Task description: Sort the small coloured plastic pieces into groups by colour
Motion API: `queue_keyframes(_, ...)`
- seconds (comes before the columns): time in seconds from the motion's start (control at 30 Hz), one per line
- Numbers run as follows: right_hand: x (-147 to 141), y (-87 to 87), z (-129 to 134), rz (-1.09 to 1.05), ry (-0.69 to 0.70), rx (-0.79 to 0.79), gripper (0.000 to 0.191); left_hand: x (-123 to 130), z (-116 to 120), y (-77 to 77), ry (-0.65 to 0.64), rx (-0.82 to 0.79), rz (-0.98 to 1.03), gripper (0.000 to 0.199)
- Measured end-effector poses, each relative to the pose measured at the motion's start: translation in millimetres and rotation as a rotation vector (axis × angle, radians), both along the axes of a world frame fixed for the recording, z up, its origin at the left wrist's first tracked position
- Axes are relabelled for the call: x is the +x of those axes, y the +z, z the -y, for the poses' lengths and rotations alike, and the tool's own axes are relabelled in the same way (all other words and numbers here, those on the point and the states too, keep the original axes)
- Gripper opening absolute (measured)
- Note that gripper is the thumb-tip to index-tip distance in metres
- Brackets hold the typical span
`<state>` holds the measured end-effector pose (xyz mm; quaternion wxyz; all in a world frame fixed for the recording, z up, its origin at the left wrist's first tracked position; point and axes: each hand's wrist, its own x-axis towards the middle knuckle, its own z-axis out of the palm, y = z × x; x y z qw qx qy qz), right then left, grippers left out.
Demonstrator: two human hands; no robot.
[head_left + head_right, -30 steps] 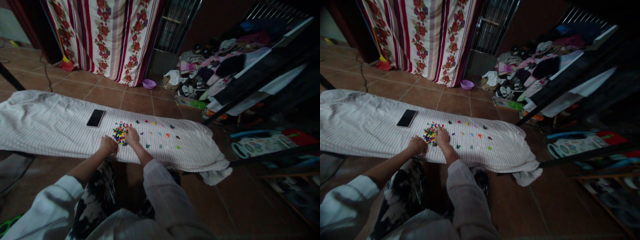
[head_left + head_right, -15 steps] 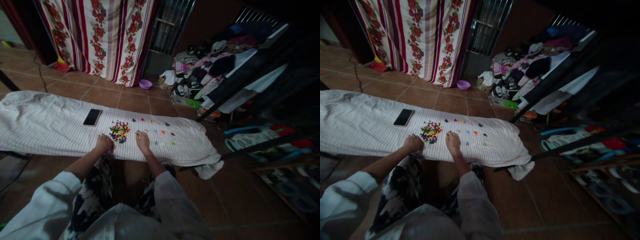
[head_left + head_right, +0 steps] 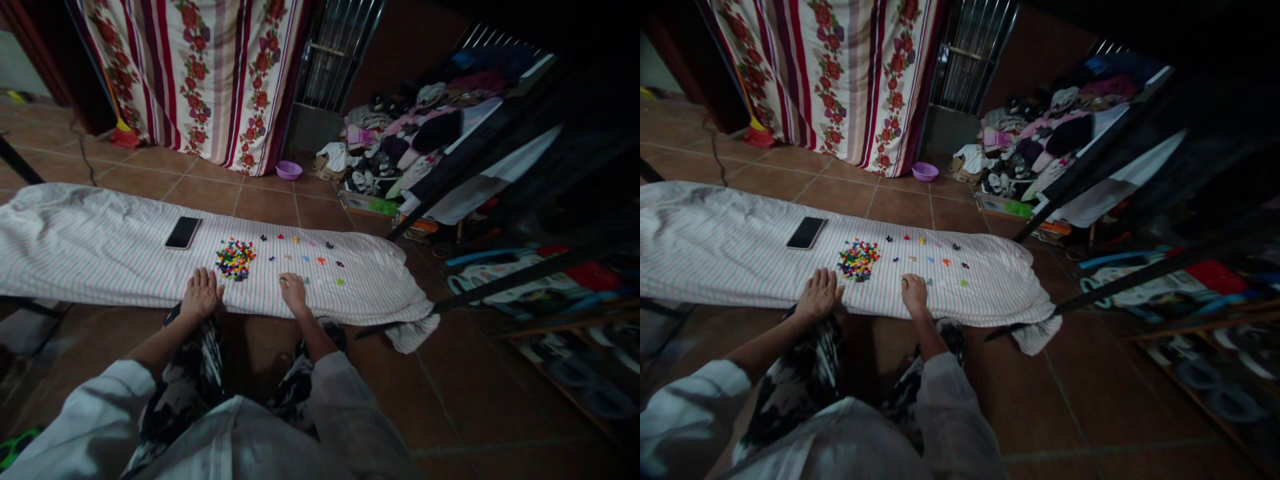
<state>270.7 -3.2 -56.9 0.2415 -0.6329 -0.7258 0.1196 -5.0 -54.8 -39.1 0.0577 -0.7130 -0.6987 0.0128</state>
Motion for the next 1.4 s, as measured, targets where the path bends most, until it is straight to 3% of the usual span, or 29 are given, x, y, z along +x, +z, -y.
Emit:
queue_keyframes(0.53, 13.1, -19.3, 12.4, 0.175, 0.143, 0.153, 0.044, -3.6, -6.5, -5.1, 0.008, 0.035, 0.069, 0.06)
queue_keyframes(0.73, 21.1, -27.4, 15.9, 0.201, 0.124, 0.226, 0.045, -7.4, -14.3, 0.1, 0.046, 0.07, 0.244, 0.041)
queue_keyframes(1.0, 20.0, -34.0, 19.3, 0.185, 0.098, 0.314, 0.042, -18.7, -57.5, 10.5, 0.261, 0.044, 0.422, 0.037)
queue_keyframes(1.23, 19.8, -37.9, 20.0, 0.128, 0.082, 0.377, 0.042, -25.6, -102.7, 15.8, 0.278, -0.035, 0.423, 0.041)
queue_keyframes(1.4, 19.4, -36.8, 19.5, 0.105, 0.08, 0.401, 0.04, -23.8, -119.7, 15.8, 0.242, -0.082, 0.419, 0.033)
